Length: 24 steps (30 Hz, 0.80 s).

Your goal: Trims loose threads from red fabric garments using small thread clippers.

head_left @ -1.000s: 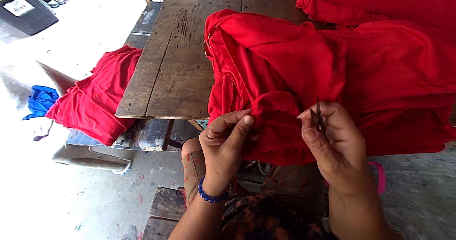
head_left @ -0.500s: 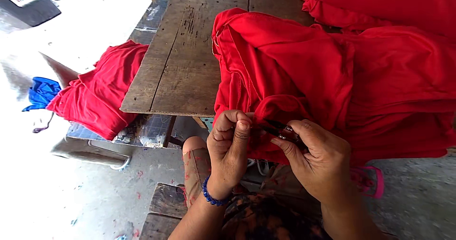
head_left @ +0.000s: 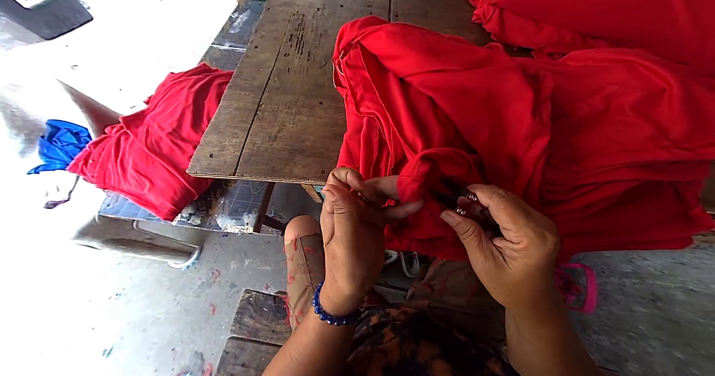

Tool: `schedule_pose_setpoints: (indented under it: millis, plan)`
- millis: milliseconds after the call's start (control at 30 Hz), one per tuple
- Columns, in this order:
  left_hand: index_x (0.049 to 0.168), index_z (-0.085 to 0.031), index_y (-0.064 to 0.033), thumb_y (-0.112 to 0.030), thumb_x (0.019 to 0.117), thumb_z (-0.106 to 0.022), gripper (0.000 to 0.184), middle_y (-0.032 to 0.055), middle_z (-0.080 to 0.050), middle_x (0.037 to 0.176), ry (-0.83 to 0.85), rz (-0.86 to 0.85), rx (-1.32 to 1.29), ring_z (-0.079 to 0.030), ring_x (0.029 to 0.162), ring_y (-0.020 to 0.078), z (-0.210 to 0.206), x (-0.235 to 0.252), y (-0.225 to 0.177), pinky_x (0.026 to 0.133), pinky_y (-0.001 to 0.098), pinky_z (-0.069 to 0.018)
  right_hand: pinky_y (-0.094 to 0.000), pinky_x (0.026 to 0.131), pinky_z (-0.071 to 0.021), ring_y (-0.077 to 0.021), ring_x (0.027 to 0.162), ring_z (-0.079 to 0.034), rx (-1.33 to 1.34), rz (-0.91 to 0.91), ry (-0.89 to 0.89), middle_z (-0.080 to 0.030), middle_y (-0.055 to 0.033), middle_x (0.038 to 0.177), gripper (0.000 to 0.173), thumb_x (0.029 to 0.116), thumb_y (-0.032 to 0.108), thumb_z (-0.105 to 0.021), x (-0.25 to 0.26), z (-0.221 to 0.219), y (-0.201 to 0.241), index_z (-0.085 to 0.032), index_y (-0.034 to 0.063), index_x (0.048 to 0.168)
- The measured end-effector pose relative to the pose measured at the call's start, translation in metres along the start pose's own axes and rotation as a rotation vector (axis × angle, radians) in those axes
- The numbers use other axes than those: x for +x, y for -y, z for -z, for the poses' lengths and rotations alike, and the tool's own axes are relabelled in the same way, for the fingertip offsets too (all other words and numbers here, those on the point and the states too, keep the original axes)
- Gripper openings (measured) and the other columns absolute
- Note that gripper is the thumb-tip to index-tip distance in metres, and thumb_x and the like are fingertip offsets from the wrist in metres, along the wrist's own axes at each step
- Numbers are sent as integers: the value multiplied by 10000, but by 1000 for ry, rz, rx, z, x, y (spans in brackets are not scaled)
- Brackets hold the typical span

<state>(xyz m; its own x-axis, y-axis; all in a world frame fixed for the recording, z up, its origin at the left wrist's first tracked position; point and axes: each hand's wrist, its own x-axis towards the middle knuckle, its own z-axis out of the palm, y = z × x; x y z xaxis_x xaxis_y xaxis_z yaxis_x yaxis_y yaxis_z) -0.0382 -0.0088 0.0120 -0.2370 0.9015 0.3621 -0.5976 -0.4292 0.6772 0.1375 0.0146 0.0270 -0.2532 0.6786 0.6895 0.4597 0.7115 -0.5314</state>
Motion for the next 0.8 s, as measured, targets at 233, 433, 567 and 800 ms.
schedule_pose_setpoints:
  millis: [233, 433, 567, 800]
  plan:
    - [1204, -612, -142, -411, 989, -652, 347, 87, -714, 1091, 106, 5, -156, -729, 965, 184, 5, -1, -1, 851, 360, -616, -190, 649, -486, -50, 725, -596, -42, 56, 16, -635, -39, 784, 266, 1012, 267, -663, 4, -13, -2, -711, 7, 980]
    - [1234, -672, -72, -42, 942, -703, 295, 69, -729, 1068, 39, -17, -58, -737, 929, 157, 2, 0, -1, 848, 347, -632, -156, 688, -493, -31, 746, -598, -4, 81, -44, -629, -47, 786, 230, 1014, 207, -656, 4, -17, -2, -693, -17, 979]
    - [1192, -705, -95, 74, 855, -751, 380, 40, -734, 1062, 21, -81, 132, -718, 918, 114, 4, 3, 1, 825, 293, -619, -101, 722, -502, 41, 771, -591, 177, 50, -18, -637, -18, 816, 220, 989, 188, -693, -3, -17, -8, -641, -25, 994]
    - [1060, -731, -96, -45, 974, -673, 115, 11, -725, 999, -4, -199, 215, -722, 827, 101, 2, 9, 7, 728, 282, -641, -85, 699, -483, 68, 794, -593, 457, -27, 94, -691, 24, 901, 198, 1021, 224, -648, -7, -11, -12, -608, 34, 1056]
